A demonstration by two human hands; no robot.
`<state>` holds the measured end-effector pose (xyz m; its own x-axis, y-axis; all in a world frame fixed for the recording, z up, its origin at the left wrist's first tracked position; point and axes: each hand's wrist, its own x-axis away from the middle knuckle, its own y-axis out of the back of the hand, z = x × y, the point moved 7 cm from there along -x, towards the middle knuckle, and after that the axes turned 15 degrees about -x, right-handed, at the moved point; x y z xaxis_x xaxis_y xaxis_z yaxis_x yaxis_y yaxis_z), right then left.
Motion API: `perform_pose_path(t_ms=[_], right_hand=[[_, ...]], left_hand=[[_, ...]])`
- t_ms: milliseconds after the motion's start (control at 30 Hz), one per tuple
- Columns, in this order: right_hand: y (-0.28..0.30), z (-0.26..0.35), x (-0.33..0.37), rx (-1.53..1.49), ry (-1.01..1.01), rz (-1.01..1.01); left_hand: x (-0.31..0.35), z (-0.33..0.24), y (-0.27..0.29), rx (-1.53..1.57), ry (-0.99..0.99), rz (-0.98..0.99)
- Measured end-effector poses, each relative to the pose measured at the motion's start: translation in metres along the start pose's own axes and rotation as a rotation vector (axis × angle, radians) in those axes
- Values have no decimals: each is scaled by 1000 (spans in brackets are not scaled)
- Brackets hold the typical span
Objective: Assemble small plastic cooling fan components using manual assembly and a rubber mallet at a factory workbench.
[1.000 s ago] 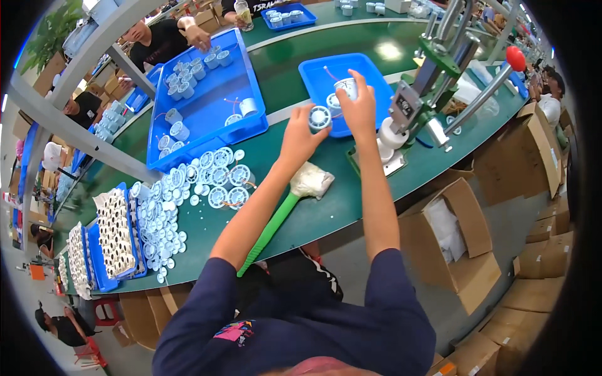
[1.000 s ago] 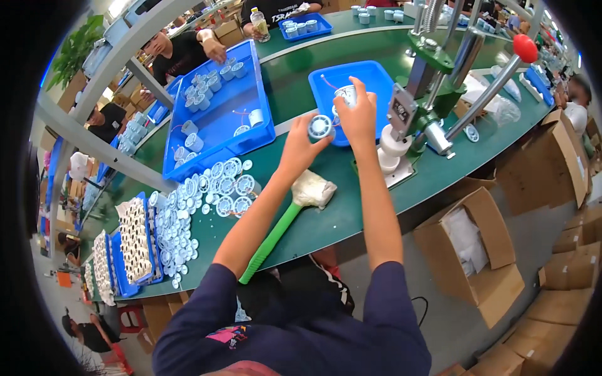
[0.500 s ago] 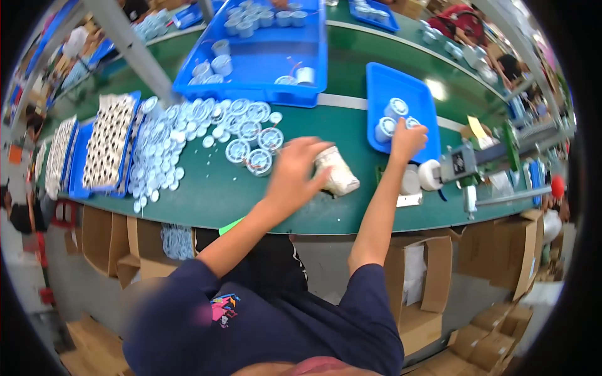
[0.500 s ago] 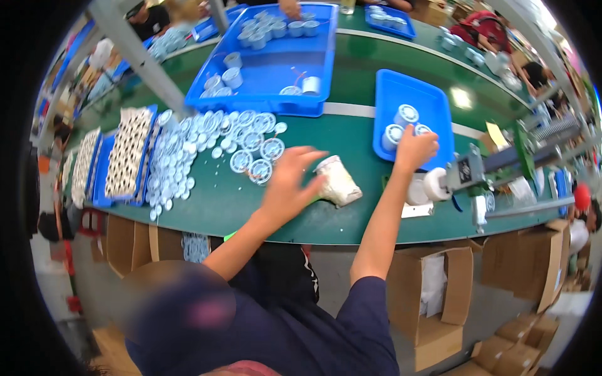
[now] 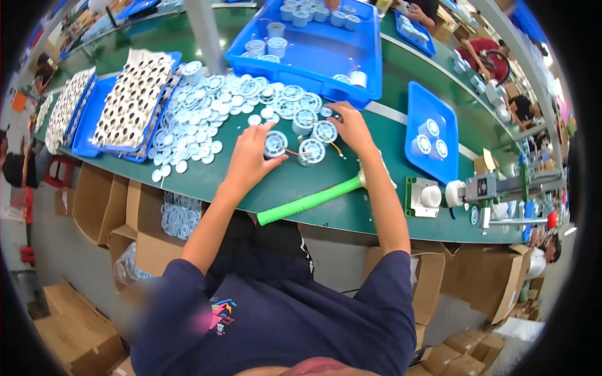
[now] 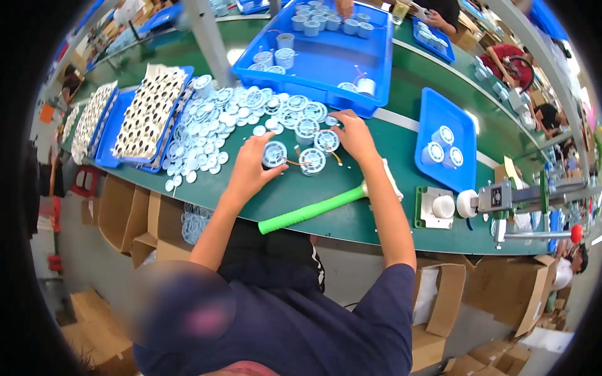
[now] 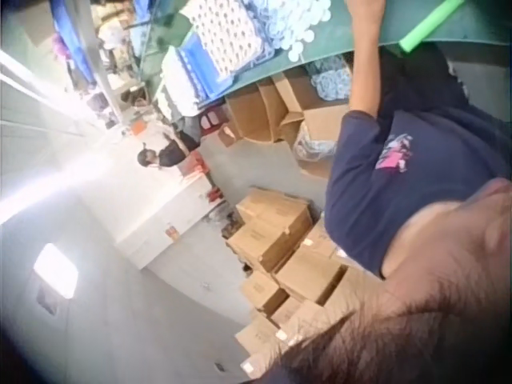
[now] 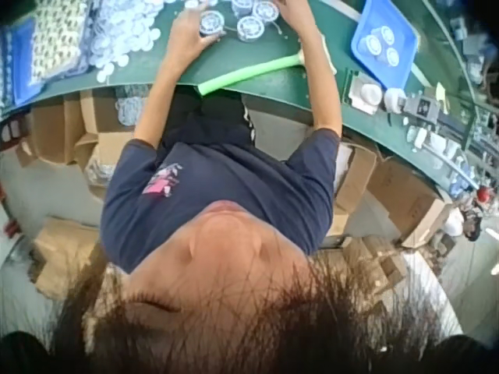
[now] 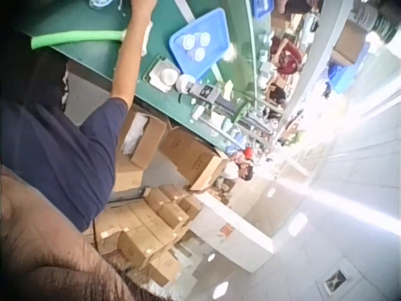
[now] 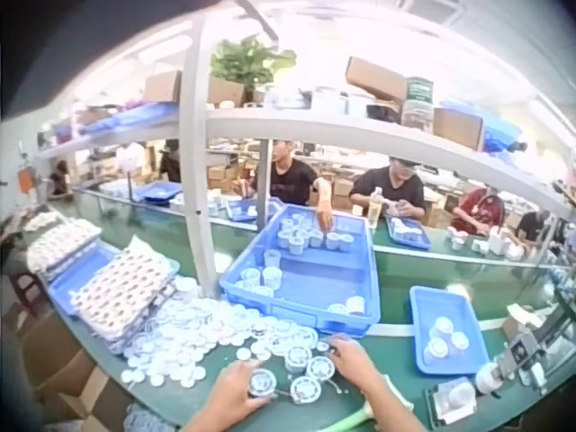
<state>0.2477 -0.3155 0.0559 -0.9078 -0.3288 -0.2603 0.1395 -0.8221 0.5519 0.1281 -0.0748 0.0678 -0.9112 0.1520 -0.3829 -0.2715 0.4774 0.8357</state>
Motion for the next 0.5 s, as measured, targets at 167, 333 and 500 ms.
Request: perform_pose_path(t_ms=[167, 333, 500], right_hand=[[-3, -12, -4, 98, 149, 54], [2, -6, 0, 290, 92, -53], [15, 76, 50, 100, -34, -381]], left_hand=[[57, 32, 26, -121, 149, 9], [81, 41, 26, 142, 5, -35], [95, 50, 36, 182, 114, -97]])
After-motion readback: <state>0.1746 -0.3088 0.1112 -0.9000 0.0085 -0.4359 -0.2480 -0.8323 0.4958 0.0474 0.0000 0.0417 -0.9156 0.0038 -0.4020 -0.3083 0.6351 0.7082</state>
